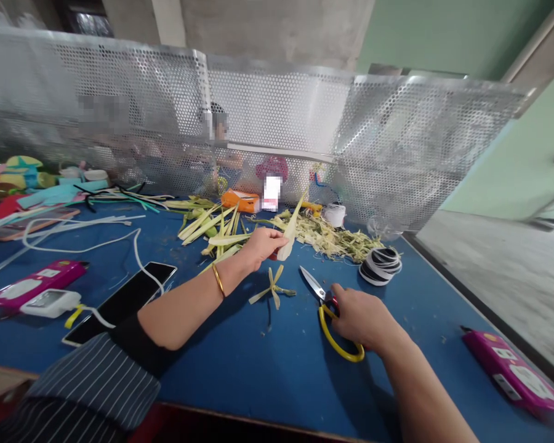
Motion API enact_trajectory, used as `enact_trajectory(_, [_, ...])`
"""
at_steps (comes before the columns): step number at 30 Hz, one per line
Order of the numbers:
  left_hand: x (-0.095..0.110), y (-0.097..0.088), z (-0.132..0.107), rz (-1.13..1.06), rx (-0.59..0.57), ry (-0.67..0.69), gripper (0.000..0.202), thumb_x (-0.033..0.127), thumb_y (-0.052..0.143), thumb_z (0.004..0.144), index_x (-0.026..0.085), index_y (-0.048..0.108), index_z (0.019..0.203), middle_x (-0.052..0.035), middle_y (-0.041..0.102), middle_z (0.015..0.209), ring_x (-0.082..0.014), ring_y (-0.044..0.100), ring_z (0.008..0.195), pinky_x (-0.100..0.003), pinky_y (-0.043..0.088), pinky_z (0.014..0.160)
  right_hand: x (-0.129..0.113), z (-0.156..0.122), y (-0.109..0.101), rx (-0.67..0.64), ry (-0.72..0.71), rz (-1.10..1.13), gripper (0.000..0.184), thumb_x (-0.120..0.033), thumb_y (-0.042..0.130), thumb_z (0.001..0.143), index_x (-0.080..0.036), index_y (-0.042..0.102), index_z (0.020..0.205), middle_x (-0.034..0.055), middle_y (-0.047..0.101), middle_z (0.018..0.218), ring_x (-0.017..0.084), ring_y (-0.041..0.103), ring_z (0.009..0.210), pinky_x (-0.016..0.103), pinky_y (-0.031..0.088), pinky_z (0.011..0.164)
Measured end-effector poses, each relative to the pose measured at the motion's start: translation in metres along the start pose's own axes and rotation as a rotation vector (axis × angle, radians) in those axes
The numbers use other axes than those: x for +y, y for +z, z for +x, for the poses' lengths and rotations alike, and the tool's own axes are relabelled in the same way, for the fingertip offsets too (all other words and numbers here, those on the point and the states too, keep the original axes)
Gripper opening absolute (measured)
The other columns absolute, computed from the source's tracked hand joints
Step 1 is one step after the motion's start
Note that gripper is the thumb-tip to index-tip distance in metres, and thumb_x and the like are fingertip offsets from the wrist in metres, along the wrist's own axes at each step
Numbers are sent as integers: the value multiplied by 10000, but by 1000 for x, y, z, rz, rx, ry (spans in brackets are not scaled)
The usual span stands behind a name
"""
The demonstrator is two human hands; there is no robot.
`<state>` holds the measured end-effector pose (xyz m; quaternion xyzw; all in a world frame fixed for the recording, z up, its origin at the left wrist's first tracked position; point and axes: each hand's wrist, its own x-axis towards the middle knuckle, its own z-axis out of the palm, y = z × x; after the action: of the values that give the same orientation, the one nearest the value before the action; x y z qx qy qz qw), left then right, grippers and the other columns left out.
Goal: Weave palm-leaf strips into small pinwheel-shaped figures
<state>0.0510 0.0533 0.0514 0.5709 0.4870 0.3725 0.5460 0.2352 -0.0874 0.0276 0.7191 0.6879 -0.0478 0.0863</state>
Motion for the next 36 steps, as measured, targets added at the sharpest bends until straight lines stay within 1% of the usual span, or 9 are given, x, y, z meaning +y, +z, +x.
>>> enact_trajectory(4, [-3,3,0,16,-3,-12,133,142,621,808,138,647,677,10,546,527,-111,539,471,-260,433,504,-6,6,5,31,59,-46,303,-191,526,751,-121,595,1038,171,706,904,321,686,861,310,341,567])
enact_trajectory(8, [-3,4,-4,27,-7,-15,148,157,594,835,147,640,695,-9,576,568,-123,581,511,-250,398,489,-3,13,8,110,108,-56,360,-142,517,756,-96,580,1108,201,672,998,300,692,849,306,395,603])
enact_trajectory(13, [-5,4,-4,44,-13,-3,170,187,639,833,153,609,670,40,489,524,-55,431,412,-219,274,437,9,22,11,100,122,49,383,-151,495,815,-146,595,1185,178,713,984,306,685,897,310,413,637])
enact_trajectory(17, [-8,3,-1,53,-25,-4,152,237,653,831,150,620,711,70,419,505,-37,320,399,-212,214,432,20,33,16,200,30,411,444,-183,586,774,-211,629,1214,107,743,1000,263,671,908,307,437,708])
enact_trajectory(20, [-11,1,2,61,-35,-17,185,307,694,798,155,624,719,74,405,502,-42,306,404,-214,186,434,23,37,15,258,65,867,420,-262,701,690,-198,681,1105,21,722,737,193,627,638,270,425,574])
enact_trajectory(24, [-13,-2,7,59,-47,-42,221,349,714,776,162,617,710,83,357,482,-50,282,398,-223,148,438,22,33,8,221,79,1256,613,-403,824,537,-156,663,1074,-61,591,556,102,458,460,225,343,453])
enact_trajectory(27, [-14,-4,9,59,-63,-53,251,372,728,759,166,608,679,86,322,466,-54,257,399,-232,136,444,21,29,4,203,-2,1285,617,-429,840,511,-161,662,1038,-88,523,546,87,424,486,208,323,455])
enact_trajectory(31, [-15,-2,8,79,-84,-52,289,411,757,720,172,610,648,80,332,462,-67,271,425,-239,167,456,21,26,4,157,-96,1234,562,-415,820,578,-152,679,1054,-95,458,543,80,379,504,204,297,464])
enact_trajectory(36, [-15,0,4,104,-152,-83,291,382,774,699,172,583,633,89,348,477,-63,265,433,-245,178,482,20,28,6,130,-107,1222,552,-439,787,632,-143,685,1086,-88,460,538,83,374,497,211,284,467])
